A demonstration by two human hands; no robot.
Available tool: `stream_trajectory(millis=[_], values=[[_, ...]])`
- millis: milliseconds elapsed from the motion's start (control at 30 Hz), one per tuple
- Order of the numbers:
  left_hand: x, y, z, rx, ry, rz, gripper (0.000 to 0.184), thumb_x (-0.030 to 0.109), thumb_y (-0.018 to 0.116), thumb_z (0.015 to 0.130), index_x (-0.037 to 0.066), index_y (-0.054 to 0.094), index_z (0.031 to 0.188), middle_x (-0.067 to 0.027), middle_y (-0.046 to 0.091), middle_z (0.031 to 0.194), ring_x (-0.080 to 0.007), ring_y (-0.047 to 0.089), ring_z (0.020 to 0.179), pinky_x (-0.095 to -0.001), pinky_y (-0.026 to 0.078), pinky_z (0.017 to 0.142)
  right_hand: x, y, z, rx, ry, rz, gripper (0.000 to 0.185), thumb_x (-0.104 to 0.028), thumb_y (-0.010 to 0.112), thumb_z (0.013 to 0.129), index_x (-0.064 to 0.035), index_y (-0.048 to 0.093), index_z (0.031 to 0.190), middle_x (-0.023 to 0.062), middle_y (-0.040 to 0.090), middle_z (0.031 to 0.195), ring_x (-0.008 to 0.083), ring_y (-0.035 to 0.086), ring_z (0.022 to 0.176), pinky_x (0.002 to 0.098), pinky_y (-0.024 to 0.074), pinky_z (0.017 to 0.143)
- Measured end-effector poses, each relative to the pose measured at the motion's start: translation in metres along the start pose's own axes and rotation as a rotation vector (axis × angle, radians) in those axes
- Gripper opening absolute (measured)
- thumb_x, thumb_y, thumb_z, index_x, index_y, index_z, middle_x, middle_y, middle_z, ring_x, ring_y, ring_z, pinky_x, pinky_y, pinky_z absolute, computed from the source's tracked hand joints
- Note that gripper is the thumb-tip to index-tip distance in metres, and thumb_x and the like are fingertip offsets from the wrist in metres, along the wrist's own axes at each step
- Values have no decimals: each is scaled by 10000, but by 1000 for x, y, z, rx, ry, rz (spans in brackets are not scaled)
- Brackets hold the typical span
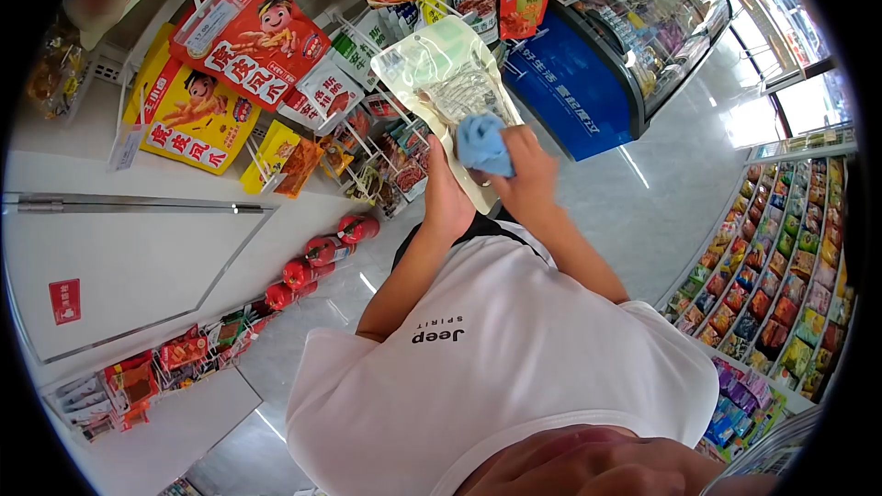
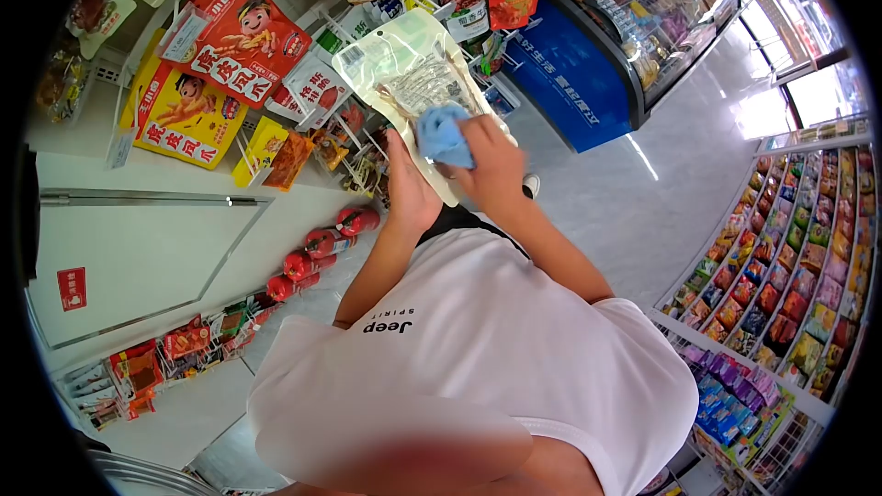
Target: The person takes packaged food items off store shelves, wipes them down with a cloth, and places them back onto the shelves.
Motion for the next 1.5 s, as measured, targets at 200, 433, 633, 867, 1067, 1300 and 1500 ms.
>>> stream_trajectory(millis=[200, 433, 633, 867, 1067, 1300, 1500], values=[[-14, -16, 3, -127, -129, -30, 665, 637, 301, 1027, 80, 546, 1296, -67, 617, 1240, -204, 587, 1140, -367, 469, 991, -10, 0, 9, -71, -112, 68, 380, -126, 752, 687, -95, 656, 1054, 88, 621, 978, 327, 655, 805, 383, 528, 644], [-34, -35, 1, -101, -148, 191, 594, 561, 392, 1041, 148, 373, 1468, -50, 509, 1352, -209, 524, 1229, -395, 473, 980, -17, -4, 20, -37, -116, 110, 429, -96, 729, 657, -80, 666, 1080, 103, 624, 1019, 339, 655, 857, 389, 536, 693], [-23, -14, -11, -289, -36, 286, 525, 367, 357, 1093, 79, 289, 1526, -88, 436, 1470, -245, 478, 1329, -421, 470, 1043, 5, -24, 46, 113, -19, 32, 403, -35, 708, 638, -33, 661, 1038, 144, 617, 996, 356, 642, 851, 375, 523, 724], [-24, -38, -6, -135, -115, 191, 636, 501, 407, 1051, 67, 320, 1509, -133, 466, 1465, -275, 499, 1317, -467, 461, 1054, -13, -3, 11, -121, -176, 44, 435, -9, 731, 610, -51, 668, 1038, 130, 619, 1006, 331, 659, 881, 380, 535, 711], [-4, -4, -17, -343, -102, 214, 687, 497, 372, 1061, -5, 264, 1517, -166, 435, 1492, -369, 523, 1287, -478, 463, 1071, 34, -45, 43, 250, 14, -56, 401, 0, 716, 650, -34, 659, 1046, 129, 611, 972, 350, 636, 851, 386, 515, 719], [-18, -5, -23, -475, -69, 606, 541, 294, 318, 1105, -35, 273, 1532, -139, 426, 1500, -246, 486, 1332, -410, 438, 1097, 28, -72, 88, 244, -76, -46, 319, 19, 644, 683, 21, 612, 1001, 156, 570, 910, 346, 587, 799, 363, 485, 705], [-24, -2, -26, -385, -177, 500, 534, 311, 310, 1107, -20, 292, 1526, -126, 474, 1453, -218, 525, 1284, -381, 427, 1097, -16, -43, 65, 90, -244, 16, 456, -29, 707, 634, -48, 677, 1088, 132, 605, 972, 340, 644, 841, 377, 528, 720]])
Point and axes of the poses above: each hand's wrist, its own z-axis towards the middle knuckle, its own y-axis out of the palm, x = y × z, the point moved 7 cm from there along z, towards the middle knuckle
